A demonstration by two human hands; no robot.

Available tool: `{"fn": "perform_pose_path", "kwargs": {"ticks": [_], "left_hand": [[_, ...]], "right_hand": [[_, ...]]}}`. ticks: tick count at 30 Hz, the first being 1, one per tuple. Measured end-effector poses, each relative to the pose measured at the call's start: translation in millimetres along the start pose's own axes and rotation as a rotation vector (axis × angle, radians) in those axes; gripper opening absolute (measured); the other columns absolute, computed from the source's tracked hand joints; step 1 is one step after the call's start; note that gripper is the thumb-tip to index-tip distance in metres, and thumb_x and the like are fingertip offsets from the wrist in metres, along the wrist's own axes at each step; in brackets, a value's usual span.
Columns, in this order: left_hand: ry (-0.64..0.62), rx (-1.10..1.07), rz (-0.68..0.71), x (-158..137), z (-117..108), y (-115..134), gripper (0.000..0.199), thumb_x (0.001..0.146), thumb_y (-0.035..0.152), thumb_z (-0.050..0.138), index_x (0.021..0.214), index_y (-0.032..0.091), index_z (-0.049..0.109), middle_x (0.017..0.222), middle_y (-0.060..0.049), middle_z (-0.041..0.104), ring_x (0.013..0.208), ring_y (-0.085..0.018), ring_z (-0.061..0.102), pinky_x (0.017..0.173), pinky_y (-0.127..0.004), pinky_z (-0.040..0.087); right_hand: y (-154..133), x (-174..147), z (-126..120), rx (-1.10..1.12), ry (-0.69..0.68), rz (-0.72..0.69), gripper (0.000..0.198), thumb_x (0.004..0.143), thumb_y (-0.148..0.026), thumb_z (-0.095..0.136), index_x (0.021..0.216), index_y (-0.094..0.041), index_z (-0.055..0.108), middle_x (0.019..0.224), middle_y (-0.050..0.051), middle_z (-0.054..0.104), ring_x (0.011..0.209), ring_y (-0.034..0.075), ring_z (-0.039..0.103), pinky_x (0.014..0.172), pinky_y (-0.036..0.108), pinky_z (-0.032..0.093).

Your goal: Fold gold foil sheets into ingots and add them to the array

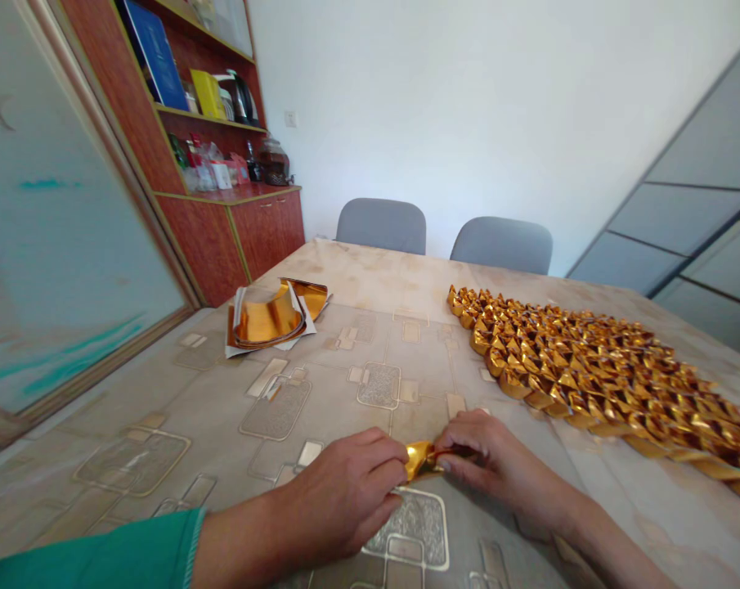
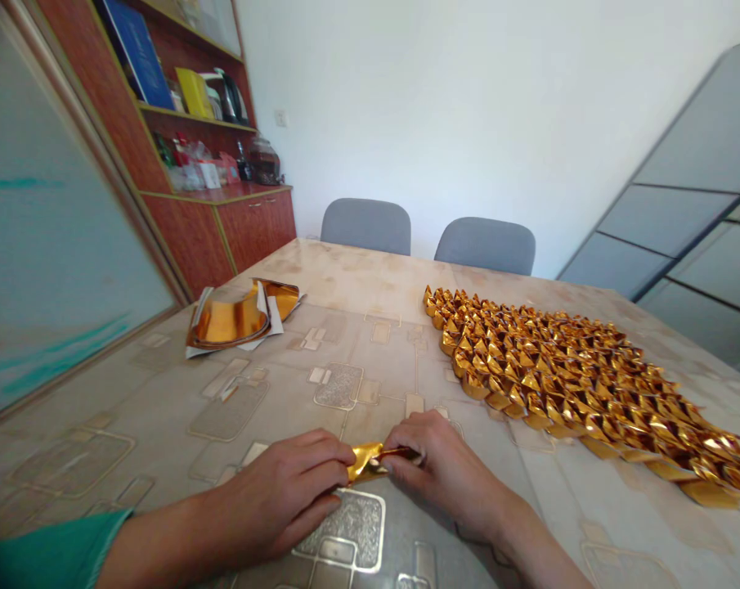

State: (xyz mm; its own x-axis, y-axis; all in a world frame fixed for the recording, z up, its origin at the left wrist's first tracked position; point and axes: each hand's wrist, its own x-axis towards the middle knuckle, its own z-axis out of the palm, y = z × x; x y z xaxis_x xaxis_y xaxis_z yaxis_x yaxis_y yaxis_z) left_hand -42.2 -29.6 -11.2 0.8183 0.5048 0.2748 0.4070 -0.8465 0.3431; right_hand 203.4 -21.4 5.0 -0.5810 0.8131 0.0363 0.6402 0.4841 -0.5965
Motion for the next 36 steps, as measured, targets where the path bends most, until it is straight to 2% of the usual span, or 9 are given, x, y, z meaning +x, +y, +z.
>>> {"fn": "perform_pose_path", "kwargs": {"ticks": [3, 9, 15, 29, 33, 36], "left_hand": [[-0.019, -0.028, -0.021, 1, 0, -2, 0.016, 0.094, 0.02, 0.047, 0.101, 0.017, 0.061, 0.103, -0.006, 0.067, 0.094, -0.018, 0.059, 0.086, -0.03, 0.049], [-0.064, -0.054, -0.05, 2, -3, -2, 0.013, 0.09, 0.016, 0.051, 0.1, 0.017, 0.059, 0.105, -0.006, 0.065, 0.094, -0.019, 0.057, 0.086, -0.029, 0.048], [-0.112, -0.045, -0.075, 2, -9, 6, 0.025, 0.091, 0.021, 0.053, 0.116, 0.021, 0.054, 0.106, -0.006, 0.062, 0.095, -0.021, 0.056, 0.084, -0.032, 0.049], [-0.099, -0.023, -0.064, 4, -11, 12, 0.028, 0.094, 0.02, 0.049, 0.122, 0.019, 0.053, 0.105, -0.007, 0.063, 0.094, -0.02, 0.057, 0.085, -0.032, 0.05], [-0.088, 0.017, -0.033, 3, -2, 8, 0.029, 0.092, 0.018, 0.051, 0.122, 0.018, 0.054, 0.108, -0.007, 0.064, 0.095, -0.02, 0.057, 0.085, -0.032, 0.049], [-0.035, 0.083, 0.037, 2, 10, 2, 0.03, 0.093, 0.02, 0.051, 0.122, 0.015, 0.053, 0.117, -0.01, 0.063, 0.1, -0.021, 0.057, 0.086, -0.033, 0.048]], "right_hand": [[3, 5, 4, -0.007, 0.033, 0.039, 0.013, 0.092, -0.025, 0.06, 0.083, -0.022, 0.068, 0.08, -0.001, 0.067, 0.076, 0.016, 0.061, 0.074, 0.03, 0.043], [2, 12, 12, -0.055, 0.114, 0.082, 0.012, 0.089, -0.022, 0.062, 0.077, -0.021, 0.064, 0.077, 0.0, 0.065, 0.077, 0.017, 0.059, 0.07, 0.029, 0.041], [5, 9, 20, -0.096, 0.147, 0.129, 0.011, 0.085, -0.018, 0.064, 0.075, -0.021, 0.061, 0.076, 0.0, 0.065, 0.076, 0.019, 0.058, 0.07, 0.031, 0.039], [8, 4, 24, -0.138, 0.164, 0.099, 0.01, 0.086, -0.018, 0.065, 0.081, -0.022, 0.058, 0.078, 0.0, 0.062, 0.077, 0.02, 0.055, 0.072, 0.034, 0.035], [5, 5, 23, -0.174, 0.202, 0.074, 0.012, 0.084, -0.017, 0.068, 0.082, -0.023, 0.058, 0.08, -0.001, 0.061, 0.08, 0.021, 0.053, 0.073, 0.035, 0.033], [4, 5, 24, -0.228, 0.241, 0.056, 0.011, 0.083, -0.02, 0.07, 0.082, -0.024, 0.059, 0.084, 0.0, 0.06, 0.083, 0.023, 0.052, 0.074, 0.036, 0.032]]}}
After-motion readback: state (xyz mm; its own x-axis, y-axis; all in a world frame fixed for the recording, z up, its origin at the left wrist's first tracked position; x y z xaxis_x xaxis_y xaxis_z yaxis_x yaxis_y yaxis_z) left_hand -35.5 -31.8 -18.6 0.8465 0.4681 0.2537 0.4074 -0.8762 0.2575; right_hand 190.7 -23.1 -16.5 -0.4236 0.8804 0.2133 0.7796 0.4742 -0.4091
